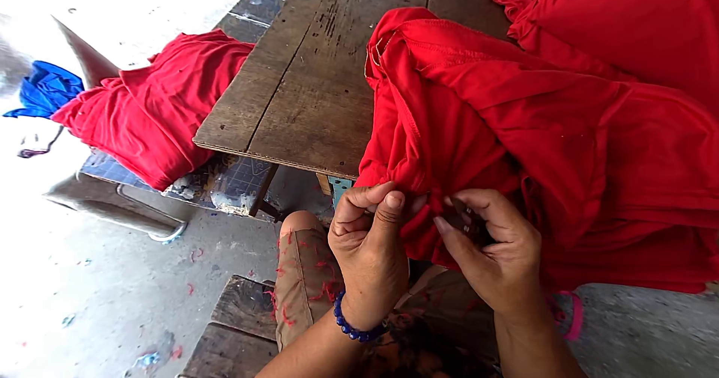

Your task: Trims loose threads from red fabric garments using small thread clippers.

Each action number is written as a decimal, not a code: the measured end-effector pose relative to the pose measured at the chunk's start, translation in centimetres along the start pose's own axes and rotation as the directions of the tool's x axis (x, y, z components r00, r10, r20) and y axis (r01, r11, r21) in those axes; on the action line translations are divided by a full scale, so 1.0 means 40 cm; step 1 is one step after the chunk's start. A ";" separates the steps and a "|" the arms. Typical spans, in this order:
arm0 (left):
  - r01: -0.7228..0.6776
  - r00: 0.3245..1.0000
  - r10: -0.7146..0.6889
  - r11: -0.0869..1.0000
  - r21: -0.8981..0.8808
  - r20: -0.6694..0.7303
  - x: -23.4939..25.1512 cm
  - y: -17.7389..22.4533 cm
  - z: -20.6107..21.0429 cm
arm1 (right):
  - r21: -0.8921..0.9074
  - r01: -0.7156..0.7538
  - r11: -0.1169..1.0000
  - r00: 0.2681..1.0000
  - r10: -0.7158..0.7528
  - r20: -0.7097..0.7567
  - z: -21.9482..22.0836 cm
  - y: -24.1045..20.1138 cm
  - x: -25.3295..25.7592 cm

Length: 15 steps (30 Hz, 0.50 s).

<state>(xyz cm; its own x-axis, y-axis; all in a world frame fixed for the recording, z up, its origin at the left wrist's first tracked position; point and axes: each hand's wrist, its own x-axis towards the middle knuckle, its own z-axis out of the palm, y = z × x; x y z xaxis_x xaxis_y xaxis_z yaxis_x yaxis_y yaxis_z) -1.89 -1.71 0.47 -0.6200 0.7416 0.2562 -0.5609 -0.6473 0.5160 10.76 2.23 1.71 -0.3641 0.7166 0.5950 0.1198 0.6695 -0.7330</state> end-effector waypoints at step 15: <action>-0.242 0.942 0.185 0.953 0.184 0.281 -0.012 -0.029 -0.037 | -0.426 0.135 0.895 0.991 -0.114 0.075 -0.027 -0.025 0.009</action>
<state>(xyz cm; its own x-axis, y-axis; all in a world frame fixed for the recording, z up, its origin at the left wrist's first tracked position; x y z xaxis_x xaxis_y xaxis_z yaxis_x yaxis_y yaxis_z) -1.74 -1.58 -1.48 -0.5335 0.6280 0.5666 -0.2829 -0.7637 0.5802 11.50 2.02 3.01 -0.4432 0.6190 0.6484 0.4514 0.7790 -0.4352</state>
